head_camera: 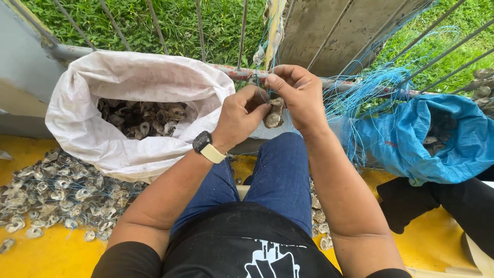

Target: Stringing empty oyster shells onto a line of blue twine, likely for aquaculture spat collection.

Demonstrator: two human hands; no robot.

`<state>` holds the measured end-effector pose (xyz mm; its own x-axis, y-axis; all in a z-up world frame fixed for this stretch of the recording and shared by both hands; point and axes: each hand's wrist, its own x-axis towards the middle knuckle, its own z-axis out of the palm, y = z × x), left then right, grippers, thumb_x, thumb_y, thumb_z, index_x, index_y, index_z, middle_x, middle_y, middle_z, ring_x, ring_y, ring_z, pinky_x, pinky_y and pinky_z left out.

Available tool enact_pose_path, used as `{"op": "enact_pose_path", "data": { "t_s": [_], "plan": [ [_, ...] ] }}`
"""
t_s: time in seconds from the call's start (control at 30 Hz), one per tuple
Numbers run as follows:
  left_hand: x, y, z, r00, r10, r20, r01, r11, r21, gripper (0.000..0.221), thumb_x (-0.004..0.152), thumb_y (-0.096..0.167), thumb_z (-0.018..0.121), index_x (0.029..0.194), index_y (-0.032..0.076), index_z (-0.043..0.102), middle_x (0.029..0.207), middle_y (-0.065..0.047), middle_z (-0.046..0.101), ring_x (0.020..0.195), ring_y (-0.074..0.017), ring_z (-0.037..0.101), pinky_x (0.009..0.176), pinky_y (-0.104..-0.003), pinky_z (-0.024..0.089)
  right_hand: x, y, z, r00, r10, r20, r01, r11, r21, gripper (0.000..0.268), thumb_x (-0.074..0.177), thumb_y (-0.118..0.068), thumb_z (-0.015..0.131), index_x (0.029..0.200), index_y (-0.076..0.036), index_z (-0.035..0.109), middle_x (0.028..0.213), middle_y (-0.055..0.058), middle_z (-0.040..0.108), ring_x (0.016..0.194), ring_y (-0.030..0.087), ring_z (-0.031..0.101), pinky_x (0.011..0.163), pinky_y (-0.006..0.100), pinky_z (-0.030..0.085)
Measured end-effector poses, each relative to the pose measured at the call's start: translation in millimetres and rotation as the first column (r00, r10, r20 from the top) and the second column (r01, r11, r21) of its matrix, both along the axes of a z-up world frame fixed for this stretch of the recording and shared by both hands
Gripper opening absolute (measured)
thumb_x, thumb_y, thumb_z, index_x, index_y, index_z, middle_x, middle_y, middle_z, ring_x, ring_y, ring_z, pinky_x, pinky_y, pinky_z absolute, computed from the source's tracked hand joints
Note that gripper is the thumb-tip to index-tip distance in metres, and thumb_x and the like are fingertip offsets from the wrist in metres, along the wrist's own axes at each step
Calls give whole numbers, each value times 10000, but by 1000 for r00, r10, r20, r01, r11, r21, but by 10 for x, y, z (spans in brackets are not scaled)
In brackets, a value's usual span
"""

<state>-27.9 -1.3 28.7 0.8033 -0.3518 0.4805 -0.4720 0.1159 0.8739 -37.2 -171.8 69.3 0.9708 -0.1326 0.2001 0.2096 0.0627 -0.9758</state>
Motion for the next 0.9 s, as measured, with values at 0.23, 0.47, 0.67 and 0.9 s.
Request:
{"op": "enact_pose_path", "data": {
  "t_s": [0.23,0.47,0.67,0.9],
  "plan": [
    [-27,5,66,960,97,262,-130,985,114,123,917,4,699,1035,8,661,909,-124,729,810,-236,750,717,-327,586,-187,-78,23,960,-176,218,278,693,-665,107,888,-72,762,969,-9,733,866,68,738,773,112,701,710,258,550],
    [125,-6,-86,991,87,98,-99,988,121,243,909,39,704,1130,17,605,885,-97,736,748,-164,754,647,-281,608,-985,-173,-65,961,-158,227,257,816,-518,160,969,-130,739,1086,-21,742,899,27,726,759,61,627,671,238,522],
    [263,-26,-208,970,147,194,-181,969,167,238,889,41,731,1094,18,610,862,-90,723,707,-167,742,636,-281,589,-1718,-141,-926,958,151,-245,-273,744,-610,222,914,-91,678,1111,-19,751,867,45,776,654,144,677,590,331,567],
    [190,-73,-88,952,-36,304,-33,975,218,259,915,30,701,1166,13,638,969,-119,691,839,-216,707,740,-334,571,-1711,-155,-1519,993,91,82,28,480,-877,269,847,-36,635,1102,-10,717,825,168,710,746,365,691,658,464,547]
  ]
}}
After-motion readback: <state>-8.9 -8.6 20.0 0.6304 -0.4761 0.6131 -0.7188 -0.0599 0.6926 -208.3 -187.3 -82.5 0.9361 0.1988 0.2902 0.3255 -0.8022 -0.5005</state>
